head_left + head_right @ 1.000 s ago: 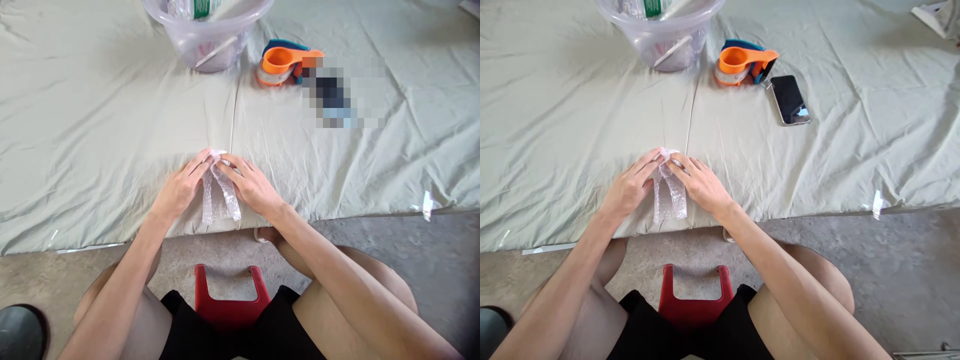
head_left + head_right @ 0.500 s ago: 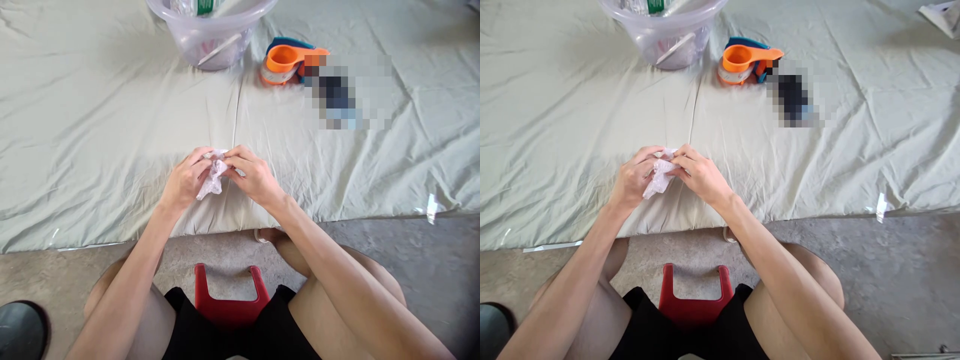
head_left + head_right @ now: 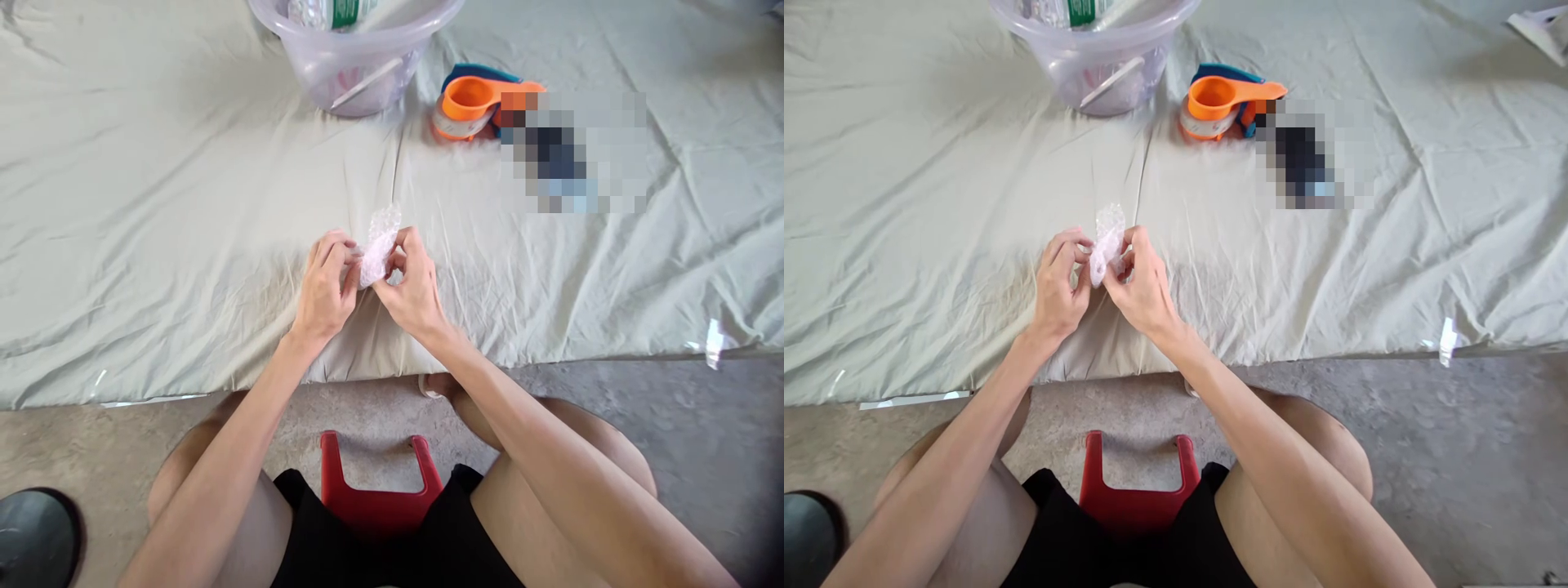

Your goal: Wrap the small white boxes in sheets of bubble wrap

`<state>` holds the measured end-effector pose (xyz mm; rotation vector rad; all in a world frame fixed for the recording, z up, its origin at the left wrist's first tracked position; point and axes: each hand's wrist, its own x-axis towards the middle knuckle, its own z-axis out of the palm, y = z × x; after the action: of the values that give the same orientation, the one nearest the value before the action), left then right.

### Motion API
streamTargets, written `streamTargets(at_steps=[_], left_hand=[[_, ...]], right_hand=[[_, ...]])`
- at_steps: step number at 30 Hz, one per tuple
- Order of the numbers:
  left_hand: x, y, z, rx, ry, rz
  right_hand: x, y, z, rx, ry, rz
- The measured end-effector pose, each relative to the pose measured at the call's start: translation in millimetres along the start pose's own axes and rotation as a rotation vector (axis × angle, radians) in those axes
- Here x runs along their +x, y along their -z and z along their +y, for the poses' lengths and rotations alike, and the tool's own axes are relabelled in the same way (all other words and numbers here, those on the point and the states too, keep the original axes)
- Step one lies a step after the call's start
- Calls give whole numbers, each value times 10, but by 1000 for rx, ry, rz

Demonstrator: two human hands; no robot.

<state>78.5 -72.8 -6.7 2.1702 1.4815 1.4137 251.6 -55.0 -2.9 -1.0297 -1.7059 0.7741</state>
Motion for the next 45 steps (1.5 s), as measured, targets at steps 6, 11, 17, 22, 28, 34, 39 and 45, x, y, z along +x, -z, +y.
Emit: streamTargets(at_steps=[6, 11, 17, 22, 28, 34, 39, 45], left_hand=[[30, -204, 101, -144, 185, 123], [19, -196, 189, -255, 312, 192], [27, -129, 211, -241, 282, 221], [12, -151, 256, -88, 257, 192], [-54, -140, 307, -33, 233, 176], [-151, -95, 339, -133, 213, 142], [-161, -106, 279, -70, 192, 83], [-103, -77, 200, 120, 97, -79]], right_hand=[[-96, 33, 16, -80, 38, 82], [-143, 103, 58, -219, 185, -60], [-144, 153, 40, -270, 220, -136], [-137, 160, -15, -289, 249, -205], [-133, 112, -33, -298, 234, -175], [-80, 107, -90, -363, 209, -203], [-69, 81, -127, -369, 154, -203], [-44, 132, -128, -280, 105, -201]])
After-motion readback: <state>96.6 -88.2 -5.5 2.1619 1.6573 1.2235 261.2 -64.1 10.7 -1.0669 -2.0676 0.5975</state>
